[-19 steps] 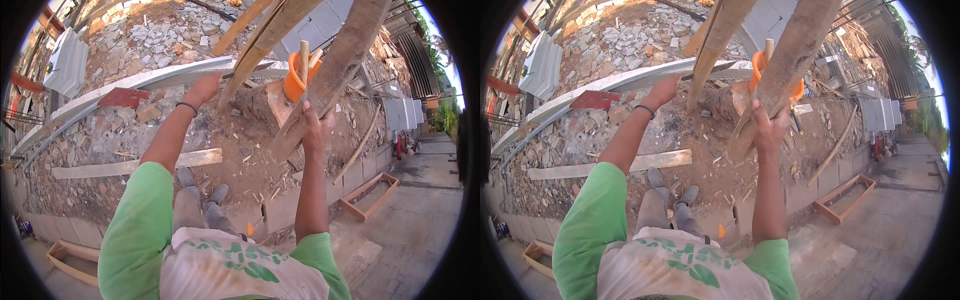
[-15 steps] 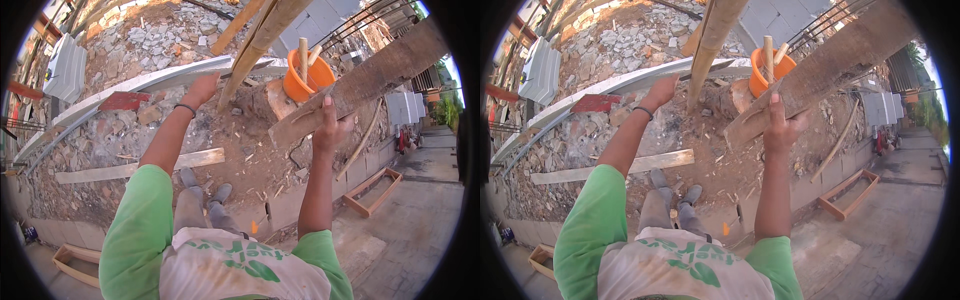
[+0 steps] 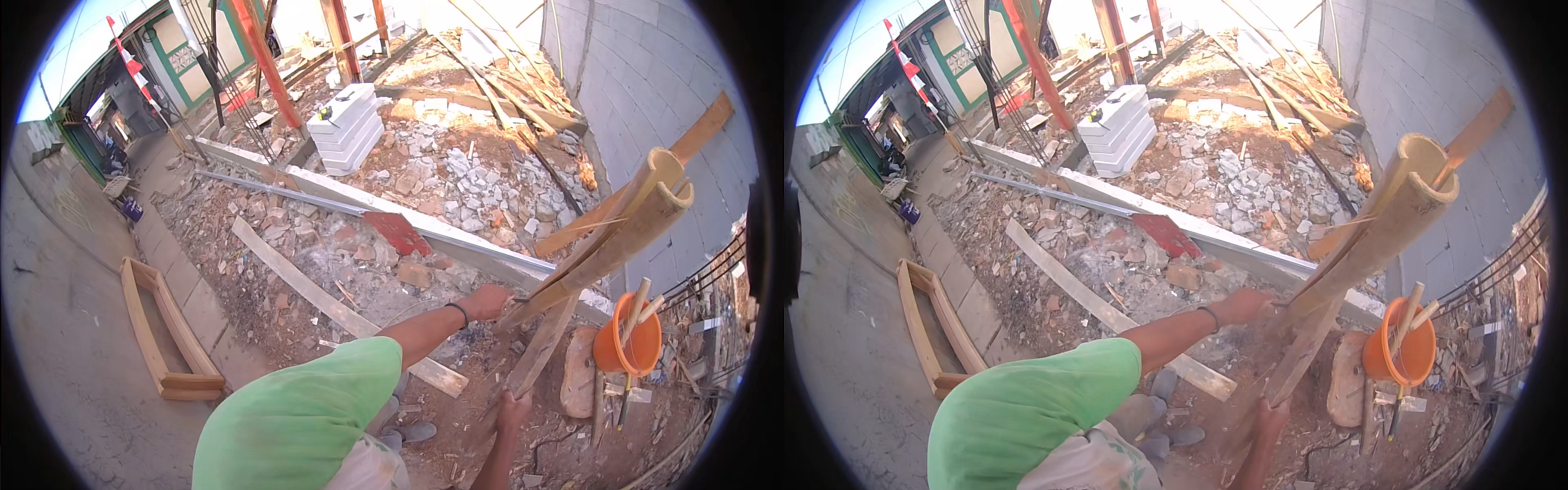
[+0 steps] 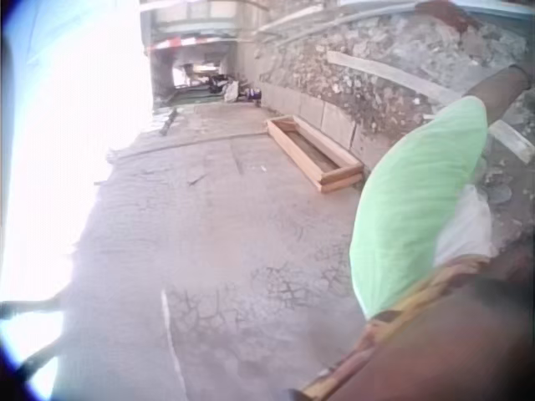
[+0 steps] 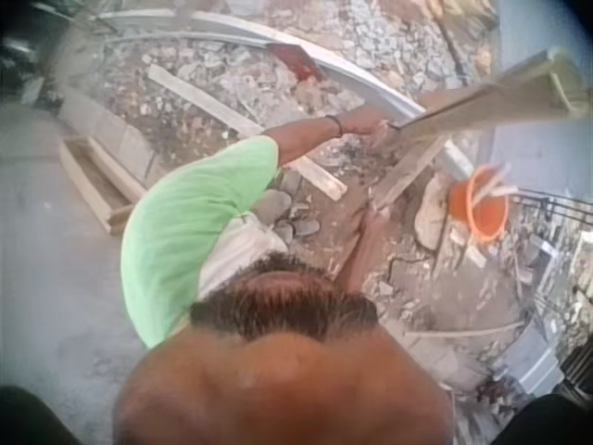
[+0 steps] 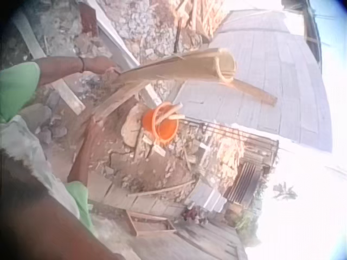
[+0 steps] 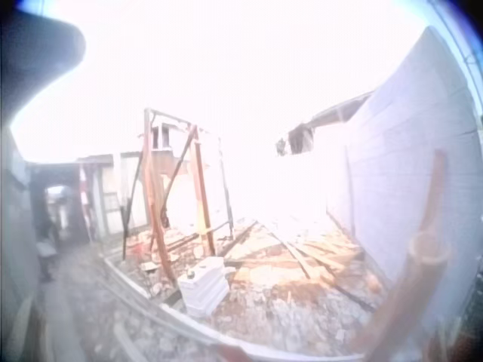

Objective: The person strips sections of bamboo using a cleaver and a wooden board, eventually splitting a length of bamboo into two halves.

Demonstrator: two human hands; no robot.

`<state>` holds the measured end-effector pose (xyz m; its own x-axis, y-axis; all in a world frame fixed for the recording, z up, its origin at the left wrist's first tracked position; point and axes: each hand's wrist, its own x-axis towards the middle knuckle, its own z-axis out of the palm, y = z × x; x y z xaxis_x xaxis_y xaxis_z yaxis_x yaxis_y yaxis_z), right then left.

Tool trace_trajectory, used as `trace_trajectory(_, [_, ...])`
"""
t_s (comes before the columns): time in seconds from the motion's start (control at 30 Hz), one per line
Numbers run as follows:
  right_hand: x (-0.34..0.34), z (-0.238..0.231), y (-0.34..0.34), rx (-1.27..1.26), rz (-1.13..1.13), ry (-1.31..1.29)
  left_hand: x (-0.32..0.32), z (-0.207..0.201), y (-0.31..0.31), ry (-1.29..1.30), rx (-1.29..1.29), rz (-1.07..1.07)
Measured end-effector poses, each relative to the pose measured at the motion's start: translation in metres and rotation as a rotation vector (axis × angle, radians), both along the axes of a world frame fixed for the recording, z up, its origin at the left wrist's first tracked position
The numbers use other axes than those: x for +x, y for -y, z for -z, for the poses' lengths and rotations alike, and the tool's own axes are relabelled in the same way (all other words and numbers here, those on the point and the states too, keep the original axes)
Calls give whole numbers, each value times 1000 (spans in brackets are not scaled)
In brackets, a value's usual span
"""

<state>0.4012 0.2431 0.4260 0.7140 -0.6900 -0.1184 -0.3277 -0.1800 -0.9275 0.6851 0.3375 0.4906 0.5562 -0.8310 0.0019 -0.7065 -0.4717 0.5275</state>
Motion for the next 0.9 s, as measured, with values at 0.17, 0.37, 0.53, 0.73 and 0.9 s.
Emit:
trace_trajectory(0.17, [-17,-63,-25,44,-11,-33,-7,-79,-36,205,47,10])
trace_trajectory(0.37, [-68,-87,-66,-96,-149,-170,-31,-142,-111,325,257,43])
trace_trajectory(0.53, [-106,-67,-84,92,-201,-238,-29,-100,-189,432,360,21])
trace_trajectory(0.73, [-183,-5,-91,165,-235,-757,-15,-15,-255,296,599,12])
trace_trajectory(0.9, [-194,24,-118,-10,-332,-833,-11,62,-285,240,732,-23])
